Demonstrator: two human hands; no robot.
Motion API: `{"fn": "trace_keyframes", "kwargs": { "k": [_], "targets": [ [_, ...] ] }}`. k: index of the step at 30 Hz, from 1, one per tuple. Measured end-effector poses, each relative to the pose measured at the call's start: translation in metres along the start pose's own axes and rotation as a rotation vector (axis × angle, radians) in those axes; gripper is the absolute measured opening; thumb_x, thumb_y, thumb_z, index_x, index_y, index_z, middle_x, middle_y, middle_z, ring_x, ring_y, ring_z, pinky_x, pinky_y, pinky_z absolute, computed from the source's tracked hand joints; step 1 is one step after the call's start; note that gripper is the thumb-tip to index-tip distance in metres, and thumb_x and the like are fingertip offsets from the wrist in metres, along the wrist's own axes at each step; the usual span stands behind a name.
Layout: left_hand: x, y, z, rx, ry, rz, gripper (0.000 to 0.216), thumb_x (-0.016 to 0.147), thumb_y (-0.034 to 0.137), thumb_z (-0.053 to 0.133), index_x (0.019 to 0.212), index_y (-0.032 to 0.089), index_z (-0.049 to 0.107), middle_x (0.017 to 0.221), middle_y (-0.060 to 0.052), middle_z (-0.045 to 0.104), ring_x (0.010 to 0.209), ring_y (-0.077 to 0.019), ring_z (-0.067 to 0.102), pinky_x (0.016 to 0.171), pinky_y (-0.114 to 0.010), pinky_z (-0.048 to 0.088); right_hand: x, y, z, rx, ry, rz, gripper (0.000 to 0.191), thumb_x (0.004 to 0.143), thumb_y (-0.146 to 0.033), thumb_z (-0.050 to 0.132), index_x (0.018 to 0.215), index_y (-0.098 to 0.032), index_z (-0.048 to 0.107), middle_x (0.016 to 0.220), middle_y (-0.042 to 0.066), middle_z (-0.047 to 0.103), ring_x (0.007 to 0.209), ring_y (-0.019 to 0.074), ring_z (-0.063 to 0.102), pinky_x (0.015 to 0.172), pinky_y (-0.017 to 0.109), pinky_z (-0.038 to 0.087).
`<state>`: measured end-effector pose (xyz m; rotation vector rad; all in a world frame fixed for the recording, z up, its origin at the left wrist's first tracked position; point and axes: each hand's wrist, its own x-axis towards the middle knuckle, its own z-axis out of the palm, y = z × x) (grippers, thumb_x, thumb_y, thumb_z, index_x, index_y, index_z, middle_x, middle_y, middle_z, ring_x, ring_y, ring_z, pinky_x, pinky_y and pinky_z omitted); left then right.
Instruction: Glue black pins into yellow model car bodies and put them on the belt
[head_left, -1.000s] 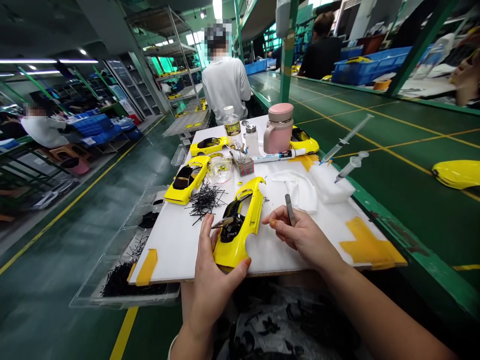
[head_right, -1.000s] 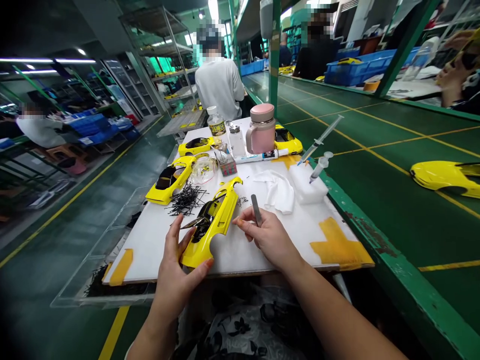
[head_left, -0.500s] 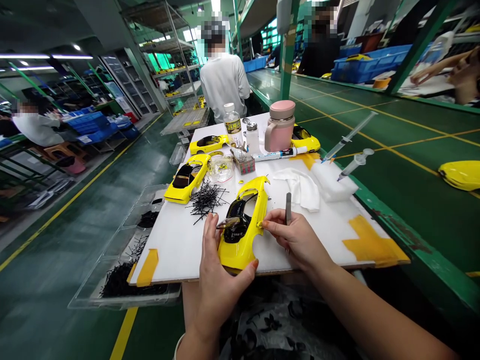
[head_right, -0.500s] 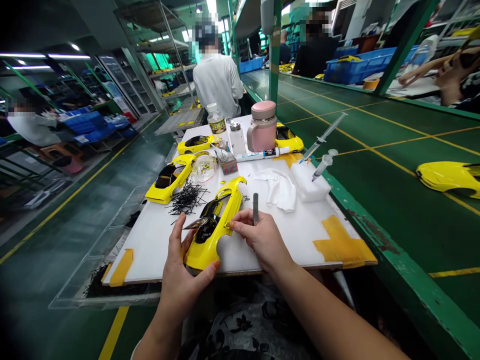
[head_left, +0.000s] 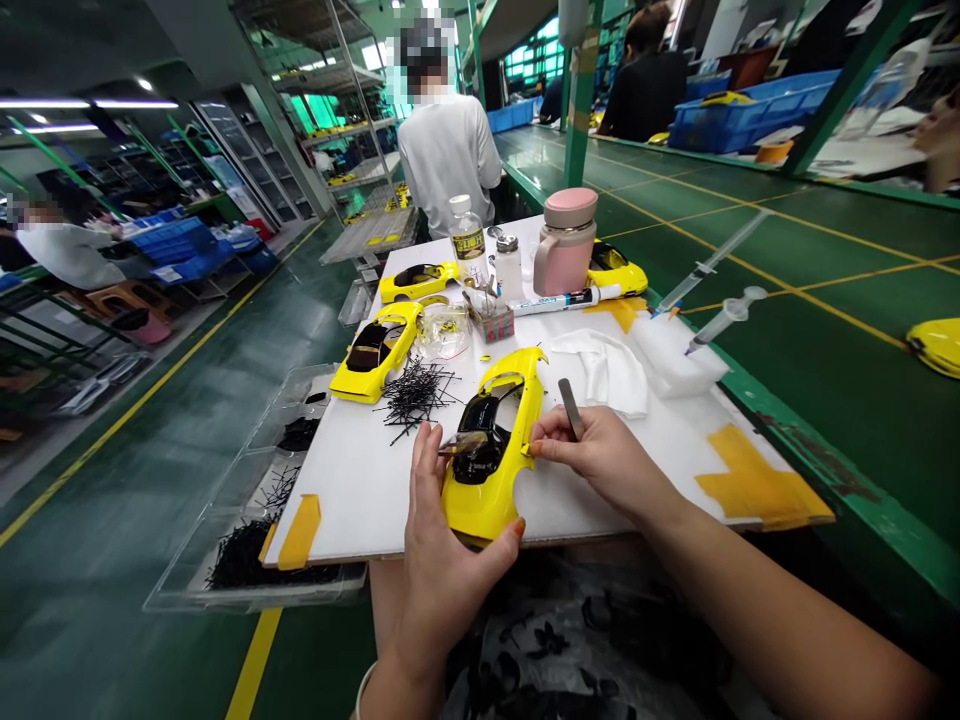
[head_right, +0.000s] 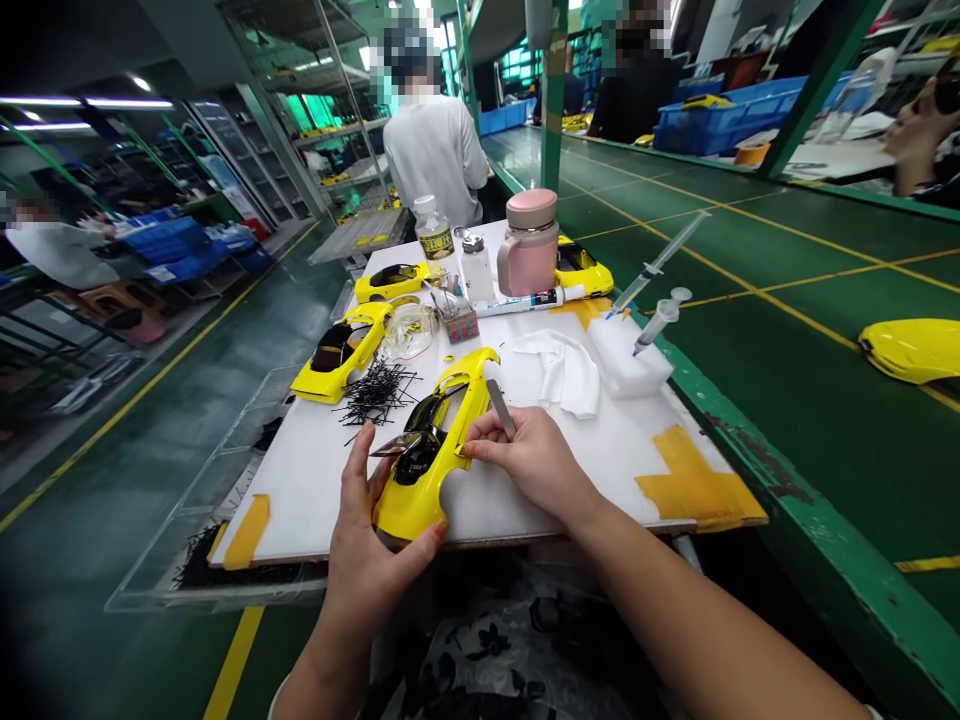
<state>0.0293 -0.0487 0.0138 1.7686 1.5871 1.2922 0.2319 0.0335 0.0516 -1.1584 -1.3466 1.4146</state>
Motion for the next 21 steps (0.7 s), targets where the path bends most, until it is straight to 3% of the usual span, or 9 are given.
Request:
{"fn": "trace_keyframes", "kwargs": {
  "k": [4, 8, 15, 21],
  "targets": [
    [0.0, 0.0, 0.0, 0.015, -0.004, 0.013, 0.106, 0.08, 0.036, 0.082, 0.166, 0.034, 0.021, 0.175, -0.012, 0.023, 0.156, -0.039, 0.037, 0.126, -0.061, 0.036, 0.006, -0.006, -0.005, -0.158, -0.045, -0.047, 0.032, 0.065, -0.048, 0.087, 0.07, -0.018, 0.074, 0.064, 0.001, 0.063, 0.061, 0.0149, 0.049, 0.059, 0.031, 0.036],
    [-0.001, 0.001, 0.0, 0.012, -0.01, -0.013, 0.107, 0.079, 0.036, 0.083, 0.166, 0.034, 0.02, 0.175, -0.012, 0.021, 0.157, -0.0394, 0.035, 0.125, -0.06, 0.038, 0.013, -0.009, -0.008, -0.141, -0.025, -0.034, 0.041, 0.059, -0.042, 0.092, 0.072, -0.02, 0.06, 0.062, -0.005, 0.054, 0.06, 0.0119, 0.045, 0.057, 0.028, 0.034],
    [-0.001, 0.002, 0.001, 0.034, -0.025, 0.034, 0.11, 0.079, 0.03, 0.082, 0.167, 0.034, 0.016, 0.176, -0.013, 0.02, 0.159, -0.0391, 0.032, 0.125, -0.059, 0.039, 0.018, 0.004, -0.009, 0.096, -0.076, 0.123, 0.061, 0.048, -0.031, 0.098, 0.071, -0.022, 0.042, 0.063, -0.009, 0.049, 0.054, 0.0069, 0.039, 0.047, 0.023, 0.025],
    [-0.002, 0.0, -0.001, 0.01, -0.039, 0.032, 0.113, 0.079, 0.028, 0.082, 0.168, 0.034, 0.013, 0.175, -0.012, 0.021, 0.161, -0.0376, 0.028, 0.126, -0.056, 0.038, 0.011, 0.011, 0.005, 0.324, -0.144, 0.295, 0.056, 0.049, -0.037, 0.097, 0.077, -0.02, 0.052, 0.061, -0.007, 0.052, 0.046, 0.0046, 0.036, 0.042, 0.021, 0.013]
  ]
}}
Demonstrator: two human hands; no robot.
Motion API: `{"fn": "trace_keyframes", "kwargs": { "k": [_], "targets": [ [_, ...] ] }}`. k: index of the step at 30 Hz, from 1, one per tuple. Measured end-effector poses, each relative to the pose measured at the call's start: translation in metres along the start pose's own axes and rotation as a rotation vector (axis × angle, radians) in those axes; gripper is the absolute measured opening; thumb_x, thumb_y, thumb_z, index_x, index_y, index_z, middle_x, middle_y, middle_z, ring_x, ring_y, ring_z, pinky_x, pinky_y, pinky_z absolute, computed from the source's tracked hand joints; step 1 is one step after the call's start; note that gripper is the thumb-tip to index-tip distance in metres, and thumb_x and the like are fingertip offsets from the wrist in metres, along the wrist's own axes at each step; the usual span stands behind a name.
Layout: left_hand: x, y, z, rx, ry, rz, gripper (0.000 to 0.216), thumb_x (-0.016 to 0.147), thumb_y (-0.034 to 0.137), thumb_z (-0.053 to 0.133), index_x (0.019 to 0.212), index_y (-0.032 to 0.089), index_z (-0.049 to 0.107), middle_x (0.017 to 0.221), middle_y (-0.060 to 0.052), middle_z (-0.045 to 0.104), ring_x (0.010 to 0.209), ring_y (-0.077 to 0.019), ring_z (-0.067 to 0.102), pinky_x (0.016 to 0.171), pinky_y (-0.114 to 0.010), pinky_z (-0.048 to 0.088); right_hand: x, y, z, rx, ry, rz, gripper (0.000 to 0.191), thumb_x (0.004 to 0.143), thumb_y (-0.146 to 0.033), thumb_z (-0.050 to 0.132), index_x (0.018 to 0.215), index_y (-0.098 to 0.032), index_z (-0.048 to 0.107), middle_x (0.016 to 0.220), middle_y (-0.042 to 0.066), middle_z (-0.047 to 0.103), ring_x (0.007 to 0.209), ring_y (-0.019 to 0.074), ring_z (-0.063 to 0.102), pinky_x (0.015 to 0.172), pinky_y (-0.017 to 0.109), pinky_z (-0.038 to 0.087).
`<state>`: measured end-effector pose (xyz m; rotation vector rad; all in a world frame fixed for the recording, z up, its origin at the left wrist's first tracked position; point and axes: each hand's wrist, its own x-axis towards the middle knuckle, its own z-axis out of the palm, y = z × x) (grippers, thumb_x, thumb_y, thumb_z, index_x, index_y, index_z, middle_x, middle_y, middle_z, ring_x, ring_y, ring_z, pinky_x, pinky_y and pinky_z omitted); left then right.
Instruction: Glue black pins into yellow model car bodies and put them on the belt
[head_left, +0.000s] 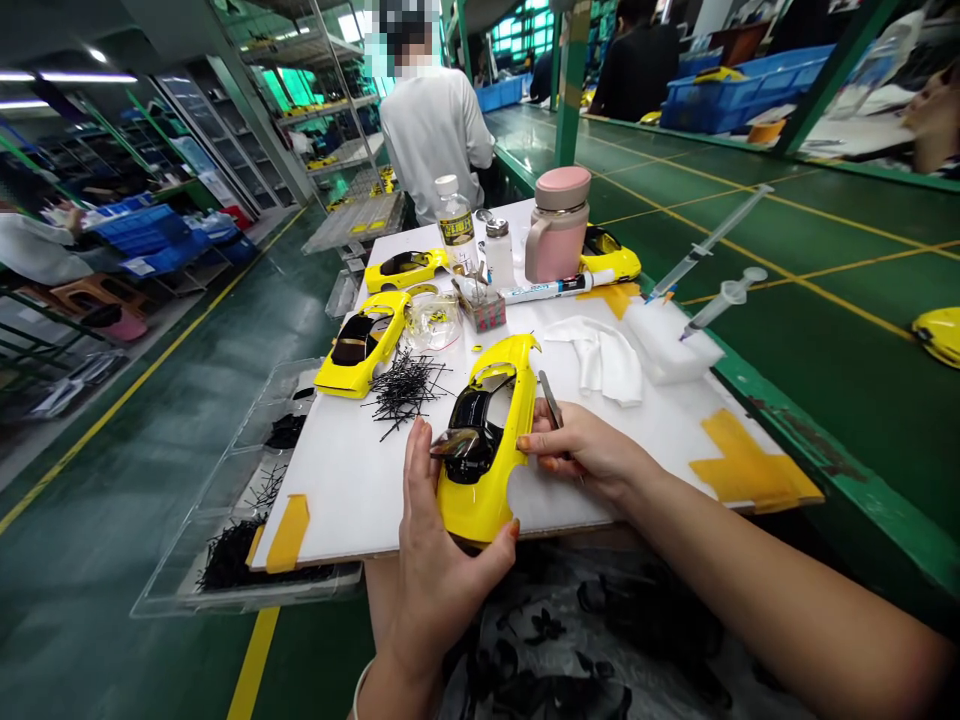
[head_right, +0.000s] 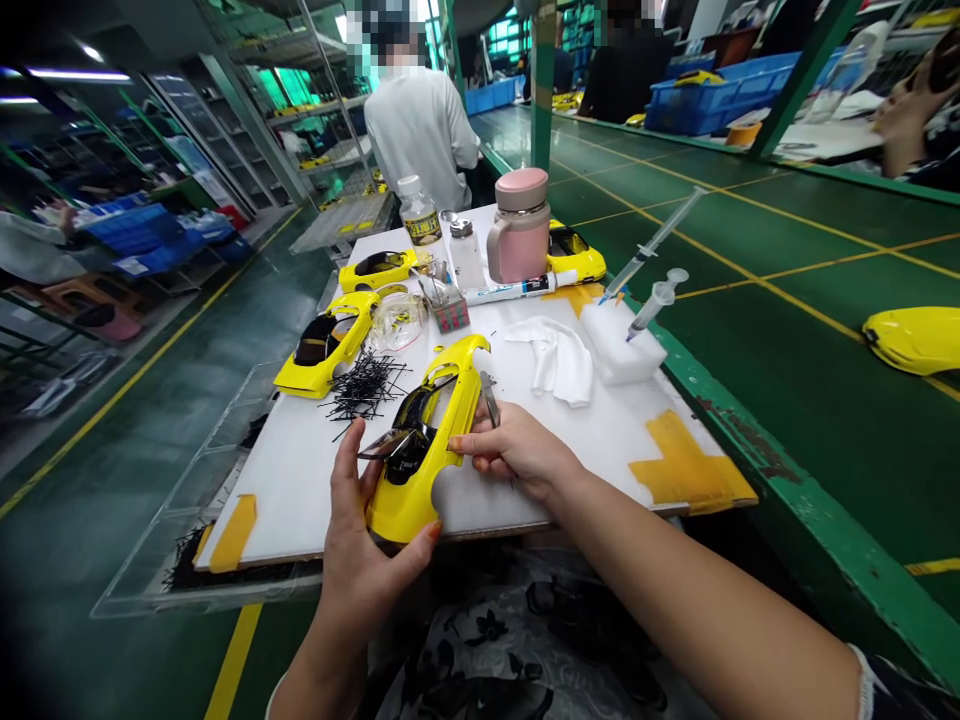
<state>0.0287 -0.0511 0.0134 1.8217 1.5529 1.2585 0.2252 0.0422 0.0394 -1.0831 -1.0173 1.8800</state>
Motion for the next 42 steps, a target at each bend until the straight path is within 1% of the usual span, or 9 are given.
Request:
{"fn": "trace_keyframes", "kwargs": {
  "k": [7, 12, 15, 18, 22, 27, 32, 37, 42],
  "targets": [
    [-0.001, 0.002, 0.002, 0.001, 0.0, -0.009, 0.113, 0.078, 0.027, 0.083, 0.168, 0.032, 0.014, 0.174, -0.013, 0.023, 0.16, -0.0376, 0.028, 0.127, -0.055, 0.037, -0.002, 0.005, 0.002, 0.101, 0.009, -0.005, 0.06, 0.046, -0.037, 0.098, 0.083, -0.019, 0.055, 0.056, -0.01, 0.046, 0.043, 0.0013, 0.025, 0.041, 0.02, 0.01],
    [-0.002, 0.004, 0.002, -0.024, 0.021, -0.034, 0.113, 0.077, 0.028, 0.084, 0.167, 0.033, 0.016, 0.174, -0.012, 0.024, 0.159, -0.0374, 0.032, 0.127, -0.054, 0.038, -0.003, 0.006, -0.001, 0.083, -0.021, 0.017, 0.058, 0.05, -0.038, 0.099, 0.089, -0.017, 0.061, 0.058, -0.008, 0.052, 0.041, 0.0021, 0.031, 0.039, 0.019, 0.008],
    [-0.002, 0.004, 0.0, -0.025, 0.012, -0.035, 0.115, 0.077, 0.028, 0.085, 0.167, 0.033, 0.015, 0.175, -0.012, 0.023, 0.159, -0.0374, 0.031, 0.127, -0.053, 0.038, -0.004, 0.005, 0.001, 0.065, -0.041, 0.002, 0.055, 0.05, -0.033, 0.099, 0.089, -0.016, 0.065, 0.063, -0.005, 0.061, 0.041, 0.0022, 0.036, 0.038, 0.019, 0.012],
    [-0.001, 0.001, 0.0, -0.01, 0.0, -0.019, 0.113, 0.078, 0.03, 0.084, 0.167, 0.033, 0.014, 0.175, -0.012, 0.021, 0.16, -0.0371, 0.03, 0.127, -0.053, 0.037, -0.004, 0.005, 0.001, 0.031, -0.081, 0.014, 0.046, 0.052, -0.035, 0.098, 0.081, -0.015, 0.07, 0.066, -0.001, 0.067, 0.04, 0.0032, 0.041, 0.038, 0.02, 0.014],
    [-0.002, -0.004, 0.001, -0.021, -0.01, 0.01, 0.113, 0.077, 0.027, 0.083, 0.167, 0.033, 0.016, 0.176, -0.012, 0.02, 0.16, -0.0378, 0.03, 0.127, -0.054, 0.037, -0.003, 0.007, 0.001, 0.006, -0.111, 0.01, 0.043, 0.057, -0.045, 0.096, 0.074, -0.013, 0.073, 0.065, 0.003, 0.07, 0.039, 0.0024, 0.038, 0.039, 0.021, 0.013],
    [-0.002, -0.005, 0.0, -0.121, -0.003, -0.028, 0.113, 0.076, 0.027, 0.084, 0.167, 0.032, 0.017, 0.174, -0.013, 0.024, 0.155, -0.0382, 0.039, 0.124, -0.054, 0.04, 0.002, 0.01, 0.004, 0.028, -0.111, -0.004, 0.05, 0.056, -0.048, 0.097, 0.079, -0.011, 0.072, 0.067, 0.004, 0.071, 0.04, 0.0009, 0.033, 0.039, 0.021, 0.013],
    [-0.001, 0.002, -0.003, -0.162, -0.011, -0.107, 0.114, 0.076, 0.028, 0.086, 0.167, 0.036, 0.017, 0.173, -0.011, 0.026, 0.152, -0.0358, 0.043, 0.121, -0.049, 0.045, 0.004, 0.009, -0.002, 0.03, -0.179, 0.025, 0.058, 0.057, -0.057, 0.096, 0.077, -0.011, 0.067, 0.066, 0.005, 0.07, 0.037, 0.0007, 0.033, 0.036, 0.02, 0.01],
    [0.0, 0.005, -0.005, -0.144, -0.011, -0.097, 0.115, 0.075, 0.028, 0.086, 0.167, 0.036, 0.017, 0.173, -0.011, 0.028, 0.153, -0.0352, 0.041, 0.124, -0.049, 0.041, 0.005, 0.009, -0.009, 0.049, -0.221, 0.026, 0.062, 0.061, -0.069, 0.09, 0.07, -0.016, 0.059, 0.048, -0.004, 0.054, 0.034, 0.0021, 0.029, 0.033, 0.019, 0.008],
    [0.0, 0.007, -0.006, -0.143, -0.029, -0.107, 0.113, 0.077, 0.027, 0.085, 0.166, 0.037, 0.017, 0.172, -0.01, 0.028, 0.153, -0.0334, 0.043, 0.125, -0.05, 0.04, 0.003, 0.01, -0.007, 0.035, -0.216, 0.008, 0.057, 0.062, -0.06, 0.093, 0.076, -0.012, 0.065, 0.062, 0.003, 0.068, 0.034, 0.0011, 0.033, 0.033, 0.02, 0.009]
  ]
}}
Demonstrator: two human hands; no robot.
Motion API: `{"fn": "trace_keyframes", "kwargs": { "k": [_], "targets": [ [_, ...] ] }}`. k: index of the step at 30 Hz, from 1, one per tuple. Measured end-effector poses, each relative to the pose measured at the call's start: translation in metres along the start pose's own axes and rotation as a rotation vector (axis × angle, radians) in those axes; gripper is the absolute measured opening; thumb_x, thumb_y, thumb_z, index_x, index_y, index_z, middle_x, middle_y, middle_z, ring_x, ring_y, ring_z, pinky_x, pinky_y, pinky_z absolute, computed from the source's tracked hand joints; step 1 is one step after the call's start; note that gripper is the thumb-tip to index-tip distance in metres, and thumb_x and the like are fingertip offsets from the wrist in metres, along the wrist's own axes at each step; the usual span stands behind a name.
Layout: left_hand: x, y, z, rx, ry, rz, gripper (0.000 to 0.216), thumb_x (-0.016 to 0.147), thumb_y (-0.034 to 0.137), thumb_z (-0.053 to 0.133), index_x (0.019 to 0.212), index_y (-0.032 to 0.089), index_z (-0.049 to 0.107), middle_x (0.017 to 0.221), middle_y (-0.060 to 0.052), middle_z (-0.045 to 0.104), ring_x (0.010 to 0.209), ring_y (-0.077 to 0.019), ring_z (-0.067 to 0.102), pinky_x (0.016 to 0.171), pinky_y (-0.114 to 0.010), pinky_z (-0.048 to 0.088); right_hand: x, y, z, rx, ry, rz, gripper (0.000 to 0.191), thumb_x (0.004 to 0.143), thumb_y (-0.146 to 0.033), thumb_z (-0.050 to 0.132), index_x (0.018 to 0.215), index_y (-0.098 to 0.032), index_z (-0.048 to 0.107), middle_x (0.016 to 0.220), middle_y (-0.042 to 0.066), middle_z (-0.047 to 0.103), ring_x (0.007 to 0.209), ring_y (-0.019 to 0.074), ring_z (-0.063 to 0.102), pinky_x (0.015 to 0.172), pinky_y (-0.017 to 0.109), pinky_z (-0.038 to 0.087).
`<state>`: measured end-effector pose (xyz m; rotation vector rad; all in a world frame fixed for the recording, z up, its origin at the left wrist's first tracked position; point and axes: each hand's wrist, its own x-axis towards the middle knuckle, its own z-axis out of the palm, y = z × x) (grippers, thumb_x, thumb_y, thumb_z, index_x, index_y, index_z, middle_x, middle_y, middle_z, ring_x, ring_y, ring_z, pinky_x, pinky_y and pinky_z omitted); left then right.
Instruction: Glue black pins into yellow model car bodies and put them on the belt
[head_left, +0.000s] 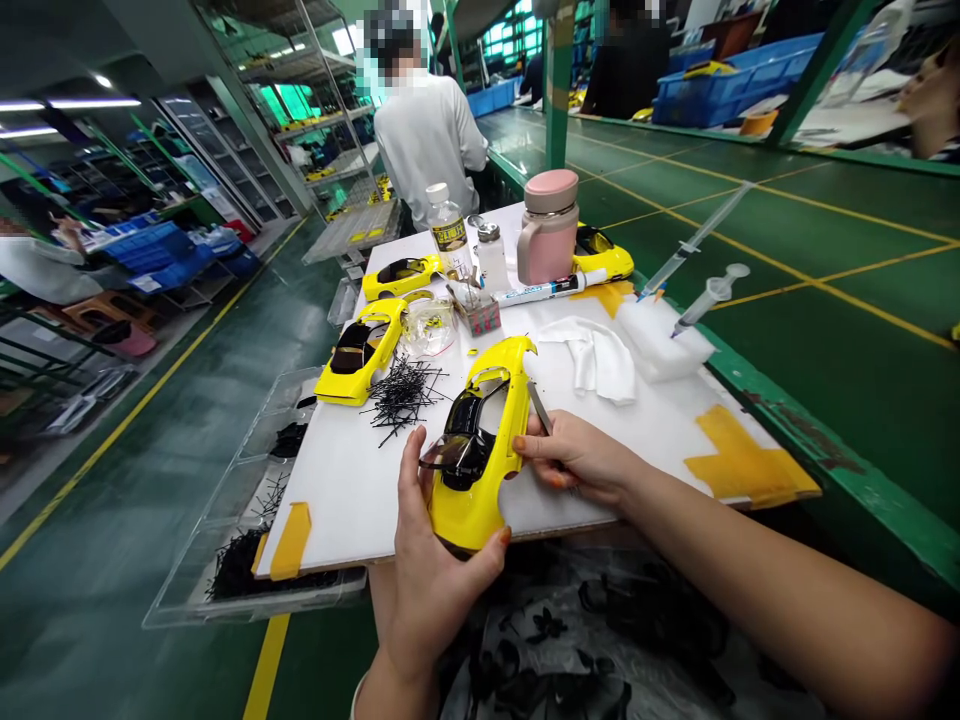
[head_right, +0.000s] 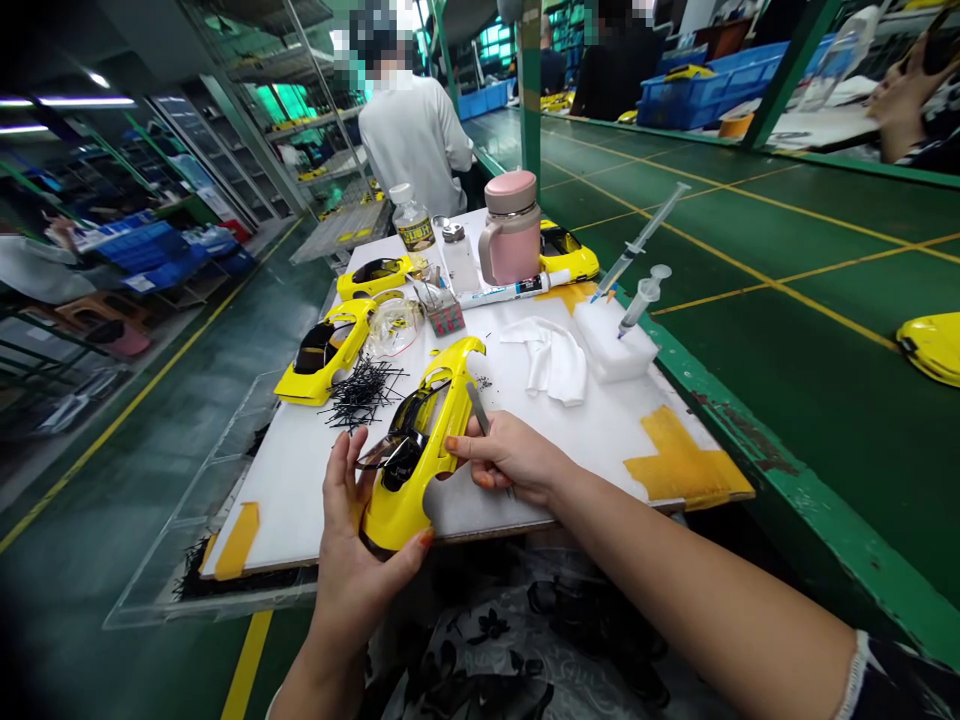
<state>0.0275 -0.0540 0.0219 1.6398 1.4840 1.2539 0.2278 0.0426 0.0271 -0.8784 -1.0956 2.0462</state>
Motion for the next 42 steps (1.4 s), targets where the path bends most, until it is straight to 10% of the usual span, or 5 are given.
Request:
{"fn": "trace_keyframes", "kwargs": {
  "k": [42],
  "targets": [
    [-0.004, -0.006, 0.011, 0.035, 0.101, 0.042, 0.11, 0.077, 0.029, 0.084, 0.166, 0.033, 0.02, 0.172, -0.011, 0.029, 0.157, -0.0341, 0.036, 0.129, -0.051, 0.033, 0.001, 0.0, 0.014, -0.097, 0.107, -0.093, 0.054, 0.06, -0.059, 0.09, 0.078, -0.013, 0.067, 0.062, 0.0, 0.065, 0.04, 0.0017, 0.022, 0.041, 0.024, 0.008]
  ]
}}
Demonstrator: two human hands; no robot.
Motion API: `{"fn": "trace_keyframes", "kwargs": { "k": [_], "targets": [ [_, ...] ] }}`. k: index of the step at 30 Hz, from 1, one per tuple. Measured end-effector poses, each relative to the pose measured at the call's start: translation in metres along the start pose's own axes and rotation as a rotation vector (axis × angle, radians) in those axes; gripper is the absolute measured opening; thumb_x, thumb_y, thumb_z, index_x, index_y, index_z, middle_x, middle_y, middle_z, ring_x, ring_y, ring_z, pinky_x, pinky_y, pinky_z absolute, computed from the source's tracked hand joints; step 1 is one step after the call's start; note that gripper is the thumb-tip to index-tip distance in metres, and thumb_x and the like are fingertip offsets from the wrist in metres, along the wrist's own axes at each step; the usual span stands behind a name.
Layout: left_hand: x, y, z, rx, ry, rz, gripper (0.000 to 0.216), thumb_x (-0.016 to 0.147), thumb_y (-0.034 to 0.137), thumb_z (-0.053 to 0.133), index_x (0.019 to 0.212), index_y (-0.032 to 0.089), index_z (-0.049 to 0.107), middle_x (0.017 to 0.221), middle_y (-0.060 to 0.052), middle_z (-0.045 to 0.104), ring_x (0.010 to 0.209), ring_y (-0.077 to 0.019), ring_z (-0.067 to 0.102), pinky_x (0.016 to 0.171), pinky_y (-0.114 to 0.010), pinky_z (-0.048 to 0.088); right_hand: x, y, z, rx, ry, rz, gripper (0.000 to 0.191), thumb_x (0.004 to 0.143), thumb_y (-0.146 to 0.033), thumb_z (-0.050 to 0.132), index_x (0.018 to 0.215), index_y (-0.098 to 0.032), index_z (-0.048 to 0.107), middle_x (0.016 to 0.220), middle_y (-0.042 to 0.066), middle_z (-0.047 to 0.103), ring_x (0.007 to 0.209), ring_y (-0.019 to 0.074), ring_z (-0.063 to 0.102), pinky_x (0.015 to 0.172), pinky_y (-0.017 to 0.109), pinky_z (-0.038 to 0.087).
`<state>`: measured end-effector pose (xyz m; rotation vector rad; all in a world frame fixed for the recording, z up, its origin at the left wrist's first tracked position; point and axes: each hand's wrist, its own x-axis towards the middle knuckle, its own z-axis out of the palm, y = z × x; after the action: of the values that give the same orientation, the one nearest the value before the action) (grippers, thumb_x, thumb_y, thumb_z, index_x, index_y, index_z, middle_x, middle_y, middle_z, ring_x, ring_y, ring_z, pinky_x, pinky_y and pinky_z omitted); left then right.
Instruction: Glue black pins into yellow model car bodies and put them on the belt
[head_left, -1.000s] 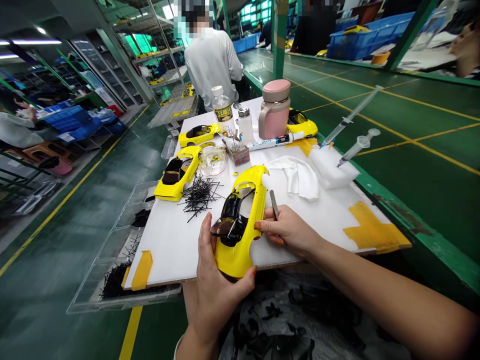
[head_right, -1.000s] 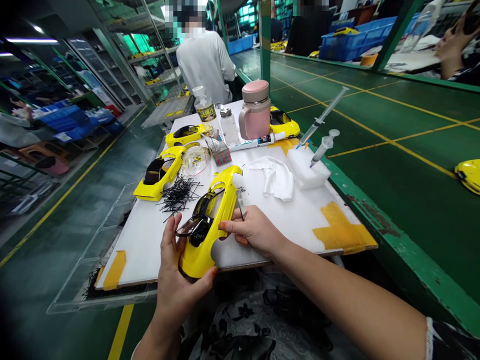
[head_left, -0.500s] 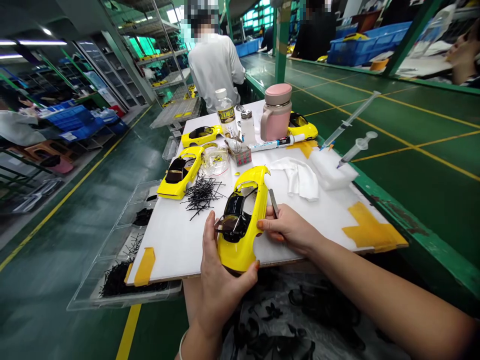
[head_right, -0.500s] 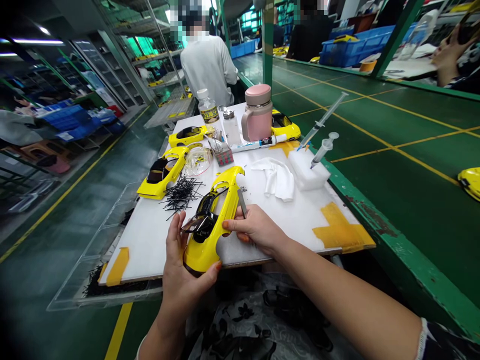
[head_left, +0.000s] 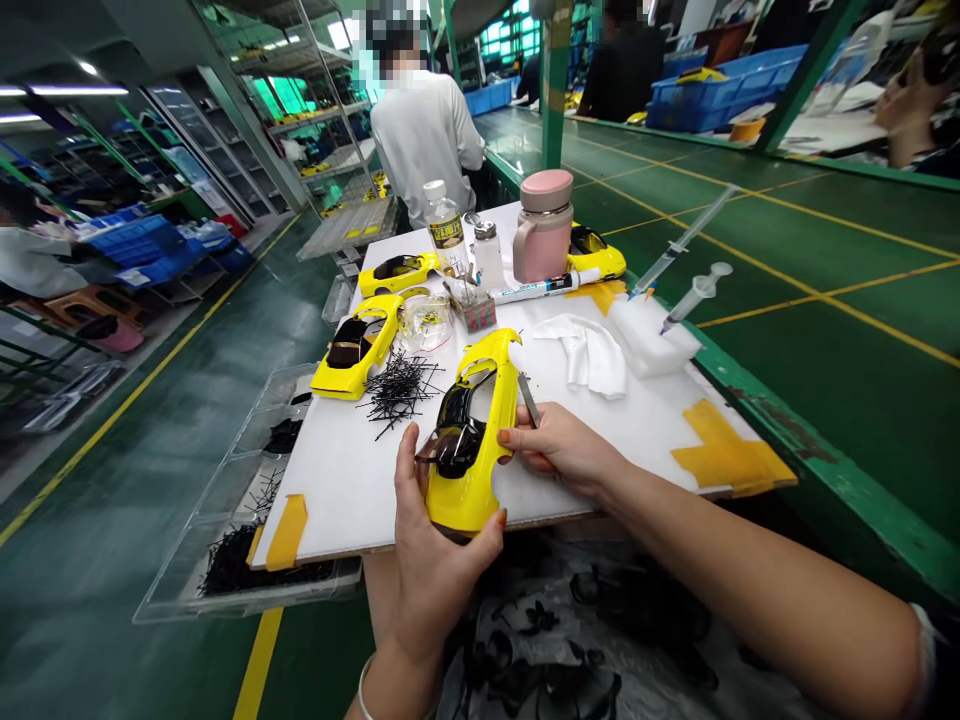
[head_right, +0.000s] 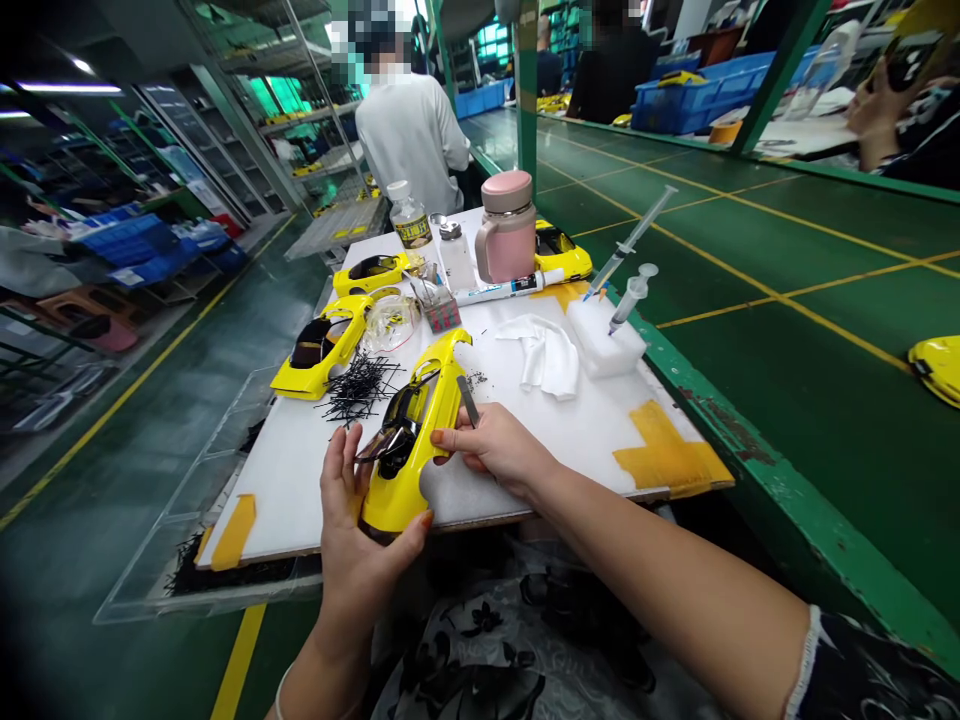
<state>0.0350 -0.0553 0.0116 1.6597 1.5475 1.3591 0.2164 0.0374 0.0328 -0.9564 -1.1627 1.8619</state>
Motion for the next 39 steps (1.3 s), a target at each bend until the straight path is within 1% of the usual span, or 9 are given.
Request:
{"fn": "trace_keyframes", "kwargs": {
  "k": [8, 11, 14, 18, 21, 23, 26, 31, 39],
  "targets": [
    [-0.009, 0.015, -0.006, 0.435, 0.085, 0.123, 0.116, 0.077, 0.036, 0.086, 0.168, 0.033, 0.014, 0.177, -0.015, 0.015, 0.157, -0.0409, 0.035, 0.123, -0.058, 0.04, 0.005, -0.009, -0.015, -0.203, -0.108, 0.029, 0.046, 0.063, -0.052, 0.09, 0.078, -0.011, 0.075, 0.07, 0.007, 0.074, 0.045, 0.007, 0.042, 0.044, 0.023, 0.026],
    [-0.008, 0.014, -0.002, 0.57, 0.069, 0.177, 0.112, 0.078, 0.036, 0.084, 0.168, 0.033, 0.017, 0.177, -0.016, 0.014, 0.154, -0.0436, 0.04, 0.112, -0.055, 0.052, 0.004, -0.02, -0.037, -0.279, 0.002, -0.027, 0.039, 0.07, -0.044, 0.087, 0.09, -0.011, 0.078, 0.074, 0.007, 0.076, 0.044, 0.0073, 0.042, 0.043, 0.024, 0.026],
    [-0.008, 0.013, 0.005, 0.604, 0.038, 0.211, 0.107, 0.081, 0.034, 0.083, 0.168, 0.032, 0.02, 0.177, -0.018, 0.014, 0.156, -0.0448, 0.035, 0.11, -0.056, 0.053, -0.004, -0.036, -0.063, -0.277, 0.165, -0.149, 0.045, 0.082, -0.053, 0.075, 0.101, -0.013, 0.076, 0.086, 0.009, 0.078, 0.045, 0.007, 0.039, 0.043, 0.025, 0.026],
    [-0.012, 0.017, 0.011, 0.619, -0.031, 0.245, 0.102, 0.084, 0.037, 0.081, 0.167, 0.031, 0.023, 0.176, -0.019, 0.016, 0.157, -0.0453, 0.033, 0.111, -0.06, 0.052, -0.016, -0.045, -0.087, -0.405, 0.363, -0.345, 0.056, 0.089, -0.068, 0.061, 0.086, -0.015, 0.079, 0.082, 0.009, 0.07, 0.061, 0.0133, 0.054, 0.052, 0.026, 0.042],
    [-0.015, 0.019, 0.007, 0.568, -0.107, 0.31, 0.097, 0.085, 0.045, 0.081, 0.165, 0.03, 0.028, 0.174, -0.019, 0.023, 0.154, -0.0421, 0.041, 0.107, -0.053, 0.057, -0.021, -0.038, -0.092, -0.539, 0.4, -0.318, 0.073, 0.092, -0.081, 0.048, 0.078, -0.016, 0.079, 0.067, 0.004, 0.056, 0.051, 0.0112, 0.047, 0.046, 0.027, 0.038],
    [-0.011, 0.018, -0.001, 0.522, -0.139, 0.311, 0.092, 0.086, 0.052, 0.079, 0.163, 0.03, 0.033, 0.172, -0.018, 0.032, 0.151, -0.0392, 0.046, 0.107, -0.05, 0.057, -0.023, -0.035, -0.09, -0.537, 0.386, -0.263, 0.079, 0.088, -0.087, 0.047, 0.082, -0.015, 0.078, 0.067, 0.005, 0.059, 0.047, 0.0112, 0.048, 0.042, 0.027, 0.038],
    [0.009, 0.014, -0.021, 0.447, -0.128, 0.267, 0.069, 0.092, 0.057, 0.07, 0.153, 0.032, 0.049, 0.161, -0.011, 0.051, 0.153, -0.0356, 0.044, 0.118, -0.053, 0.048, -0.022, -0.04, -0.083, -0.511, 0.333, -0.255, 0.073, 0.08, -0.087, 0.061, 0.084, -0.016, 0.077, 0.081, 0.011, 0.073, 0.06, 0.0175, 0.064, 0.048, 0.028, 0.048],
    [0.075, 0.015, -0.04, 0.318, -0.026, 0.256, 0.041, 0.096, 0.05, 0.068, 0.13, 0.028, 0.068, 0.142, -0.006, 0.069, 0.151, -0.03, 0.047, 0.128, -0.05, 0.034, 0.0, -0.06, -0.069, -0.65, 0.299, -0.279, 0.031, 0.071, -0.046, 0.089, 0.075, -0.017, 0.077, 0.066, 0.005, 0.071, 0.052, 0.0131, 0.059, 0.049, 0.025, 0.047],
    [0.161, -0.006, -0.012, 0.114, -0.04, 0.143, 0.04, 0.092, 0.055, 0.07, 0.112, 0.021, 0.077, 0.123, -0.009, 0.076, 0.13, -0.0313, 0.063, 0.102, -0.04, 0.053, 0.032, -0.041, -0.068, -0.667, 0.386, -0.317, 0.018, 0.075, -0.035, 0.082, 0.077, -0.017, 0.077, 0.07, 0.005, 0.073, 0.054, 0.0146, 0.062, 0.051, 0.028, 0.048]
  ]
}}
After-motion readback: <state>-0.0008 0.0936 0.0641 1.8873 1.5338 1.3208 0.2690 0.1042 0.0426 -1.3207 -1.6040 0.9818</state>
